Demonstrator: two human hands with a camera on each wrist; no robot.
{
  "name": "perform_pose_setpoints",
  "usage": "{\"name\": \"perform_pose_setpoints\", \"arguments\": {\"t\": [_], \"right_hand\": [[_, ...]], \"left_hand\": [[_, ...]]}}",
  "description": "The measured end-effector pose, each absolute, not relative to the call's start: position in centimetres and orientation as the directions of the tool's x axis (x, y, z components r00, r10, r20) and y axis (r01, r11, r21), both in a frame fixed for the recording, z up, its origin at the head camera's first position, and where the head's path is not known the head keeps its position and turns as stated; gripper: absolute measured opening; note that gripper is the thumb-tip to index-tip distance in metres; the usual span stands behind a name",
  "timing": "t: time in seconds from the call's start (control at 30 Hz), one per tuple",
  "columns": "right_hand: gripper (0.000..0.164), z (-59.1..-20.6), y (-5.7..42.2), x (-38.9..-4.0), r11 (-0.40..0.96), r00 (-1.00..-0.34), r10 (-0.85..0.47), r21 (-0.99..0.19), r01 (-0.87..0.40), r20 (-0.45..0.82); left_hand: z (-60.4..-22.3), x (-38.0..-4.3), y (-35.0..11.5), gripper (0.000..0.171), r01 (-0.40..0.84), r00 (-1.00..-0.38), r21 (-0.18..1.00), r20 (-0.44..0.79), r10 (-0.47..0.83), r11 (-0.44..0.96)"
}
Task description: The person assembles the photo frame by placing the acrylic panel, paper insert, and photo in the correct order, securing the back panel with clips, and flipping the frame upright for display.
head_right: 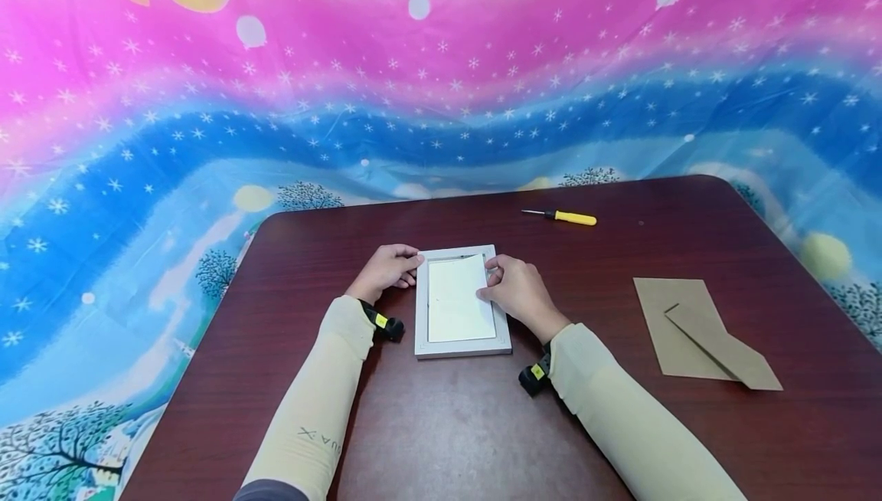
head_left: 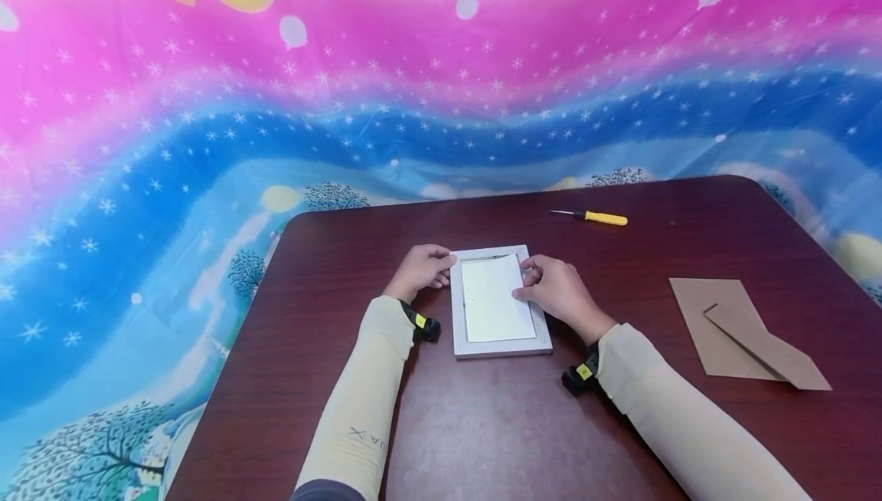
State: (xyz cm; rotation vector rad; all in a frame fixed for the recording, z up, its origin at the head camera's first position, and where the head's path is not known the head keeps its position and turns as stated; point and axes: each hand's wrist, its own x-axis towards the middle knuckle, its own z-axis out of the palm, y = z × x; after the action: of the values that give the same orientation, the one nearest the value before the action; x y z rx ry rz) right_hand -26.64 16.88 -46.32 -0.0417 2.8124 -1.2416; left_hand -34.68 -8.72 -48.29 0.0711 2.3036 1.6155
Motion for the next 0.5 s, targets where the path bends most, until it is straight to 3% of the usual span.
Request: {"name": "perform_pose_setpoints", "arguments": {"t": [0.5], "right_hand": [[0.046,-46.36,16.95,-26.68,0.669,-0.997,-0.054,-0.743,-0.002,-0.046]], "left_hand": [[-48.15,-34.63,-8.66,0.032,-0.15,-0.946,0.918,-0.242,0.217,0.367]]}}
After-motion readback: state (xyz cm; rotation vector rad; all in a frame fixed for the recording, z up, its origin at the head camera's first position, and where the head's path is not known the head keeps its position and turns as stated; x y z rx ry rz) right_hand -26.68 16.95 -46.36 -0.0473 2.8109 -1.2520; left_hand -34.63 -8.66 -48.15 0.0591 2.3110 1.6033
